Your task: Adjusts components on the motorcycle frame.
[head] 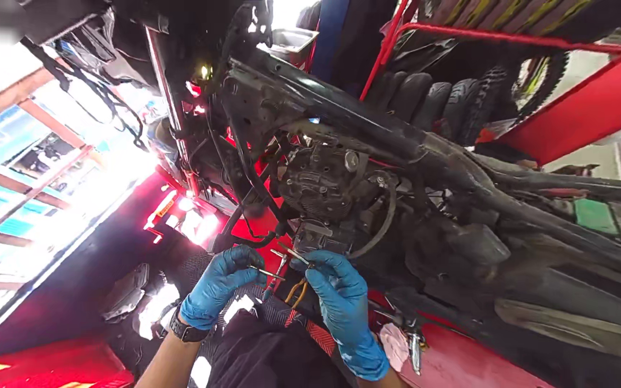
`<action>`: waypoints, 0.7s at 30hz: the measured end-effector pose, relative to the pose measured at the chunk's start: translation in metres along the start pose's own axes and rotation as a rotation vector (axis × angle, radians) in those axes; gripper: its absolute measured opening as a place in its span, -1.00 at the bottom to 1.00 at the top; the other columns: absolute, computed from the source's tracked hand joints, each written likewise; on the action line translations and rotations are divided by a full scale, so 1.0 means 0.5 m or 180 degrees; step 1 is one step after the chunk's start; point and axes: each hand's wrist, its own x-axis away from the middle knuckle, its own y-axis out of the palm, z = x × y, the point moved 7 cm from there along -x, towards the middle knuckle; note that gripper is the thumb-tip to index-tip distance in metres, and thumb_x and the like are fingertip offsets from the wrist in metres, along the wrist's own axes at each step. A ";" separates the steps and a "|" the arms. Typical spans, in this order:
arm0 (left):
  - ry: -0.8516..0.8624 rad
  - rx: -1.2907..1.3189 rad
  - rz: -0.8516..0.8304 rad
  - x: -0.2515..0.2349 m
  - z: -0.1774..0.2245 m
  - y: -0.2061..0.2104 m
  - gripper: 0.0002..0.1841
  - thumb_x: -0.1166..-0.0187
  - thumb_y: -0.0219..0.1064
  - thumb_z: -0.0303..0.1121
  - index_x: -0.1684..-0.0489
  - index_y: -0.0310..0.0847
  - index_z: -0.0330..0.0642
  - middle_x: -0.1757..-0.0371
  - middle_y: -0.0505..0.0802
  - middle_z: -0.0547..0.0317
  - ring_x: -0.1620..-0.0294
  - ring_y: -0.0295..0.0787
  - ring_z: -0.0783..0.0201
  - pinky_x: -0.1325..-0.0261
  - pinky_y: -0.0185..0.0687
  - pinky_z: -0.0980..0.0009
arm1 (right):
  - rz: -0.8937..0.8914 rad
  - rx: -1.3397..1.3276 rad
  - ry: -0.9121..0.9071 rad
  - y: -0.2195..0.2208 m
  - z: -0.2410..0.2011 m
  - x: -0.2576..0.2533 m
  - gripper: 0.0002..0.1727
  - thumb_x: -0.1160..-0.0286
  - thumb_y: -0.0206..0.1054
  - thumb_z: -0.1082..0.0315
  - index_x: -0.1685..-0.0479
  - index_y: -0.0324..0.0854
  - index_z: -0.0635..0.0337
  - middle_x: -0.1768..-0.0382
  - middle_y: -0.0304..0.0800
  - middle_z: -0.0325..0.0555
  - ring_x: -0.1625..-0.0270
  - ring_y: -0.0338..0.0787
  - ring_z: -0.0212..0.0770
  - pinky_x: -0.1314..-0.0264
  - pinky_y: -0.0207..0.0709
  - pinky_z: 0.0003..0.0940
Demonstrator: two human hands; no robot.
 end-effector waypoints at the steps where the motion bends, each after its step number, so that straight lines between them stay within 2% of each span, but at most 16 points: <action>1: -0.0005 0.0030 -0.0040 0.001 0.000 -0.002 -0.82 -0.57 0.36 -0.51 -0.03 0.77 -0.14 0.11 0.93 0.20 0.12 0.91 0.34 -0.06 0.85 0.41 | 0.0005 -0.0097 0.0077 0.006 0.013 0.008 -0.74 -0.60 0.35 0.43 -0.20 0.74 0.18 -0.07 0.90 -0.10 -0.13 0.87 -0.25 -0.29 0.75 -0.35; 5: -0.0100 -0.0018 0.0035 0.001 -0.024 -0.021 -0.80 -0.58 0.30 -0.61 -0.06 0.71 -0.22 0.10 0.92 0.14 0.12 0.91 0.29 -0.09 0.86 0.35 | 0.0018 -0.0063 0.0274 0.032 0.051 0.039 -0.75 -0.63 0.33 0.40 -0.18 0.74 0.23 -0.08 0.88 -0.10 -0.08 0.86 -0.29 -0.21 0.75 -0.38; 9: -0.0010 -0.0073 0.0388 -0.008 -0.065 -0.043 -0.81 -0.66 0.22 -0.53 -0.09 0.70 -0.26 0.04 0.89 0.12 0.06 0.87 0.27 -0.17 0.82 0.29 | 0.0140 -0.0116 0.0484 0.059 0.080 0.061 -0.75 -0.62 0.27 0.53 -0.18 0.69 0.37 -0.09 0.87 0.01 -0.08 0.90 -0.17 -0.24 0.80 -0.27; 12: -0.0066 0.0340 0.0753 -0.019 -0.108 -0.052 -0.73 -0.78 0.02 -0.49 -0.15 0.65 -0.36 -0.13 0.88 -0.08 -0.16 0.86 0.15 -0.32 0.75 0.24 | 0.0548 0.0075 0.0668 0.069 0.115 0.078 -0.76 -0.56 0.25 0.60 -0.13 0.68 0.43 0.00 0.87 0.03 0.01 0.91 -0.19 -0.13 0.83 -0.31; 14: -0.0334 0.0888 0.1053 -0.025 -0.138 -0.054 -0.64 -0.87 -0.14 -0.44 -0.23 0.59 -0.39 -0.18 0.88 -0.13 -0.21 0.87 0.11 -0.32 0.78 0.24 | 0.0748 0.0457 0.0607 0.076 0.140 0.089 -0.76 -0.53 0.27 0.60 -0.11 0.70 0.42 0.02 0.87 -0.02 0.05 0.89 -0.27 -0.06 0.82 -0.38; 16: -0.0675 0.1447 0.1475 -0.027 -0.161 -0.059 -0.62 -0.92 -0.18 -0.35 -0.18 0.59 -0.33 -0.05 0.90 -0.02 -0.09 0.90 0.17 -0.23 0.81 0.28 | 0.0778 0.0992 0.0483 0.085 0.157 0.099 -0.75 -0.52 0.30 0.57 -0.11 0.73 0.41 0.00 0.89 -0.03 0.01 0.89 -0.34 -0.14 0.79 -0.44; 18: -0.0954 0.1686 0.1875 -0.026 -0.173 -0.067 -0.64 -0.92 -0.12 -0.28 0.02 0.62 -0.25 0.25 0.87 0.12 0.24 0.89 0.28 0.06 0.86 0.39 | 0.0529 0.1437 0.0429 0.099 0.168 0.106 -0.74 -0.52 0.31 0.55 -0.11 0.76 0.39 -0.05 0.88 0.00 -0.11 0.86 -0.34 -0.29 0.73 -0.44; 20: -0.1151 0.1635 0.2053 -0.023 -0.180 -0.076 -0.66 -0.92 -0.09 -0.26 0.14 0.58 -0.19 0.49 0.73 0.25 0.53 0.72 0.40 0.38 0.75 0.52 | 0.0181 0.1883 0.0413 0.118 0.167 0.111 -0.76 -0.55 0.32 0.49 -0.08 0.81 0.29 -0.06 0.88 -0.03 -0.15 0.86 -0.30 -0.33 0.71 -0.40; 21: -0.1228 0.1554 0.2051 -0.023 -0.181 -0.076 -0.66 -0.92 -0.09 -0.22 0.18 0.55 -0.15 0.58 0.64 0.32 0.65 0.58 0.46 0.52 0.62 0.58 | 0.0051 0.2110 0.0373 0.129 0.159 0.111 -0.77 -0.57 0.32 0.46 -0.07 0.83 0.23 -0.05 0.89 -0.05 -0.14 0.86 -0.28 -0.32 0.71 -0.38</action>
